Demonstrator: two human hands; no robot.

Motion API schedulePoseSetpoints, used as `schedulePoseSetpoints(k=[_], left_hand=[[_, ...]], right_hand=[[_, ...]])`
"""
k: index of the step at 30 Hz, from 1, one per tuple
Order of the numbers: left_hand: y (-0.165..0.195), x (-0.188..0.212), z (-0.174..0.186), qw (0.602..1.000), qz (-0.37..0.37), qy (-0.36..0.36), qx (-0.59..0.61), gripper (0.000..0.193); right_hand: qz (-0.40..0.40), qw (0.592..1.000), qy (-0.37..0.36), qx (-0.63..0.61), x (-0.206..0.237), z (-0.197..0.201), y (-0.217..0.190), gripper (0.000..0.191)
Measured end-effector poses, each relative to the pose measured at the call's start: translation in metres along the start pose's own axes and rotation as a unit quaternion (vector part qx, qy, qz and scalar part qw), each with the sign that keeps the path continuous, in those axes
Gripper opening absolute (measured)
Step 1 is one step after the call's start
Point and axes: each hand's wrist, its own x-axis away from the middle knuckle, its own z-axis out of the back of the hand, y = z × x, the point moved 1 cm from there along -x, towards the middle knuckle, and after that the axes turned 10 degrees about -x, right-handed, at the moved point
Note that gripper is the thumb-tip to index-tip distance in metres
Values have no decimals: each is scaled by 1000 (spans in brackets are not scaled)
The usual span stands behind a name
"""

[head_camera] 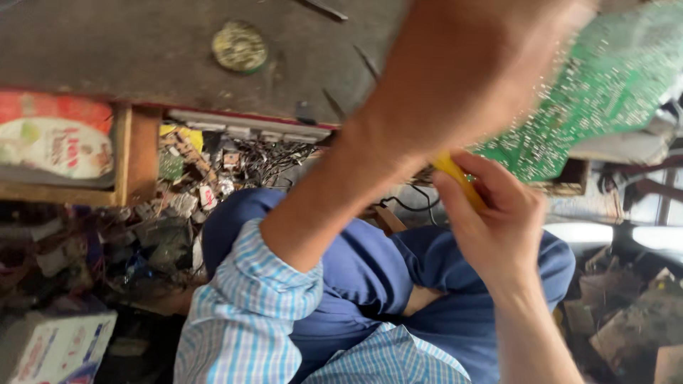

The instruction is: The person sits on the floor holding a large green circuit board and tests its solder joints using multimeter probes. They then solder joints on the board with a soldering iron and finally brush flux residue off the board with a brush.

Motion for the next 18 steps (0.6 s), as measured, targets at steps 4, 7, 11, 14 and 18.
schedulePoseSetpoints(k=[4,7,11,14,18], left_hand=[[16,2,-7,998,-5,-40,57,12],[17,2,-8,995,2,-72,69,15],[20,6,-10,992,2,-92,86,19],[21,6,-13,991,1,-101,92,22],[24,3,-6,990,-3,-102,94,26]], right_hand=[[146,985,-95,4,-37,-51,-18,7],[170,977,-105,80,-58,-82,-29,22],[172,972,-144,70,-71,-102,-40,28],[164,973,-153,56,-73,-108,-41,27],[131,979,-128,86,-64,-99,-34,29]])
